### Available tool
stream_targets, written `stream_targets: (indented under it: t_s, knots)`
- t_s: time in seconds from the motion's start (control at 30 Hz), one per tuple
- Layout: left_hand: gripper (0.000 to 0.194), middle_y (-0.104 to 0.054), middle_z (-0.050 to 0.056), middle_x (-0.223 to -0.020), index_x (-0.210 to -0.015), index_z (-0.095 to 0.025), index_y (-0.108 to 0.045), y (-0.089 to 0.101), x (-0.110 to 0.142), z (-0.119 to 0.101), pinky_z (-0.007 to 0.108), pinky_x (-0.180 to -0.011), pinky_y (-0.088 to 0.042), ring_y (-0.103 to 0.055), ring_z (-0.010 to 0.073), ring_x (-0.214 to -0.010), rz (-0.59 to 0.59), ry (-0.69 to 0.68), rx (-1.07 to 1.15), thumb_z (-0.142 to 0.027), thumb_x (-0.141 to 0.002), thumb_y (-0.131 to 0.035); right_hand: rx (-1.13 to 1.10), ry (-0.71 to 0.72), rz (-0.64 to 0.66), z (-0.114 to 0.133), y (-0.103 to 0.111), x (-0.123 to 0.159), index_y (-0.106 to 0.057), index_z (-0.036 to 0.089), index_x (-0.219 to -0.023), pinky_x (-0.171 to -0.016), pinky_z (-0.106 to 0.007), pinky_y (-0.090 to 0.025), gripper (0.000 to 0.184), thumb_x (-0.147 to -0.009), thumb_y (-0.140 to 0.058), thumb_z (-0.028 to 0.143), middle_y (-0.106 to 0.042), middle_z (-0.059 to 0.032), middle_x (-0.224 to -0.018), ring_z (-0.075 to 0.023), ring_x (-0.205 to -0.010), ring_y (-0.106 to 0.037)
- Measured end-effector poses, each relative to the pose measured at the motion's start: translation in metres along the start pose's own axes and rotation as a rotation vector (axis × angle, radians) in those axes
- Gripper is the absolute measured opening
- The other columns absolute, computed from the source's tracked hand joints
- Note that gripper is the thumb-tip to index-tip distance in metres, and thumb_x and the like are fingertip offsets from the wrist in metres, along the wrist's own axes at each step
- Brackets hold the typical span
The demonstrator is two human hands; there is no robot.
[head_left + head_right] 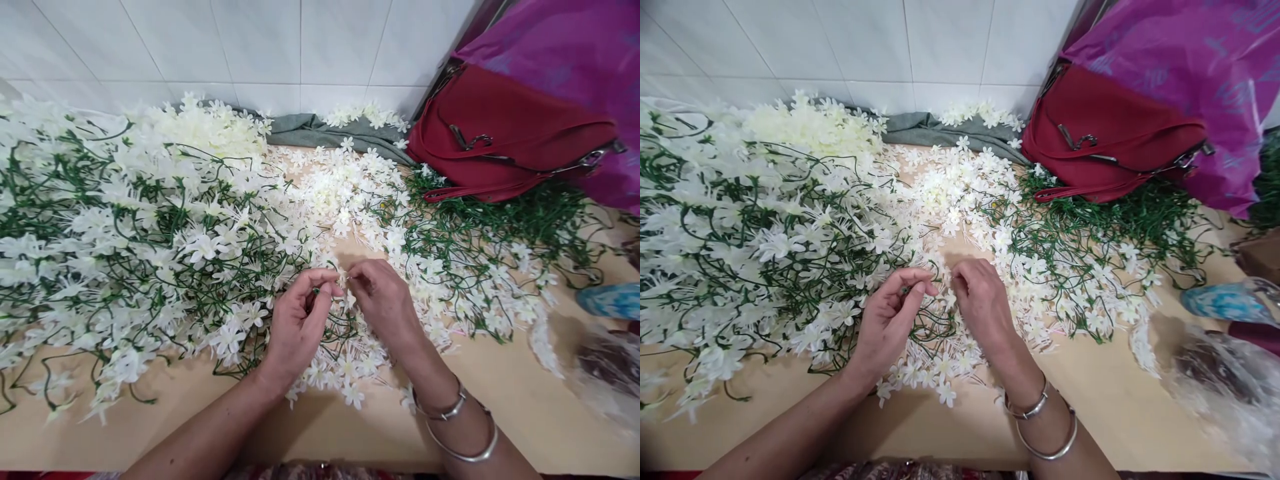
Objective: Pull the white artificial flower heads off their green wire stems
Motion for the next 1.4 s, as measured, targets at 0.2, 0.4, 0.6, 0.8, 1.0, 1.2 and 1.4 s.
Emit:
stream_targets:
  t_s: [0.2,0.4,0.6,0.8,1.0,1.2,1.4]
  knots:
    - [0.026,-0.075,0.006,-0.12,-0.124,-0.025,-0.072,-0.002,-0.003,0.001,0.028,-0.087,-0.055,-0.07,0.017,-0.105,-0.048,-0.204,-0.136,-0.022,-0.1,-0.062,-0.473,-0.303,-0.121,-0.005,0.011,0.001,-0.066,0.022,-0.083,-0.073,-0.029,-0.05,0.006,-0.086,-0.071,0.02,-0.07,-0.0006,-0.083,-0.0164,-0.078,-0.064]
    - [0.022,-0.075,0.006,-0.12,-0.121,-0.022,-0.073,-0.003,-0.005,0.0,0.032,-0.099,-0.052,-0.069,0.0193,-0.112,0.003,-0.177,-0.091,-0.023,-0.101,-0.062,-0.783,-0.437,0.054,0.006,0.009,0.0,-0.067,0.021,-0.076,-0.062,-0.024,-0.048,0.017,-0.076,-0.083,0.026,-0.068,0.0019,-0.072,-0.0121,-0.065,-0.06]
    - [0.013,-0.072,0.003,-0.093,-0.099,-0.019,-0.073,-0.001,-0.004,0.006,0.024,-0.064,-0.044,-0.06,0.0134,-0.074,-0.084,-0.074,-0.025,-0.031,-0.097,-0.068,-0.811,-0.406,0.015,0.003,0.01,0.003,-0.071,0.023,-0.081,-0.07,-0.023,-0.051,0.012,-0.082,-0.083,0.026,-0.073,0.0008,-0.087,-0.0115,-0.075,-0.064]
    - [0.022,-0.053,-0.004,-0.064,-0.097,-0.017,-0.076,-0.002,-0.004,0.006,0.023,-0.055,-0.034,-0.04,0.0094,-0.057,-0.128,0.045,-0.035,-0.037,-0.097,-0.065,-0.713,-0.217,-0.11,0.021,0.017,0.007,-0.072,0.026,-0.087,-0.084,-0.027,-0.054,0.011,-0.087,-0.079,0.017,-0.074,0.0012,-0.09,-0.0141,-0.088,-0.069]
    - [0.022,-0.044,-0.008,-0.051,-0.091,-0.016,-0.077,-0.004,-0.005,-0.002,0.02,-0.043,-0.031,-0.036,0.0066,-0.045,-0.143,0.073,0.06,-0.037,-0.09,-0.071,-0.247,0.049,-0.19,0.037,0.016,0.009,-0.07,0.026,-0.089,-0.085,-0.037,-0.056,0.012,-0.091,-0.071,0.013,-0.073,-0.0026,-0.094,-0.02,-0.09,-0.071]
    - [0.024,-0.045,-0.009,-0.048,-0.094,-0.018,-0.079,-0.004,-0.004,0.001,0.016,-0.037,-0.035,-0.039,0.0055,-0.039,-0.133,0.155,0.149,-0.04,-0.087,-0.076,-0.072,0.115,-0.284,0.041,0.012,0.013,-0.068,0.026,-0.093,-0.084,-0.042,-0.057,0.016,-0.091,-0.067,0.011,-0.074,-0.0059,-0.1,-0.0231,-0.093,-0.072]
    - [0.019,-0.051,-0.007,-0.053,-0.098,-0.019,-0.079,-0.003,-0.003,0.002,0.015,-0.037,-0.035,-0.04,0.0052,-0.04,-0.154,0.115,0.105,-0.035,-0.088,-0.076,-0.156,0.044,-0.282,0.046,0.007,0.014,-0.066,0.026,-0.094,-0.094,-0.043,-0.058,0.015,-0.092,-0.066,0.011,-0.073,-0.0071,-0.111,-0.0231,-0.106,-0.071]
Point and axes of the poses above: each hand's wrist, its own x-axis away from the middle knuckle, its own y-axis out of the back of the hand, z = x × y, the point moved 3 cm from there along -x, towards the middle knuckle
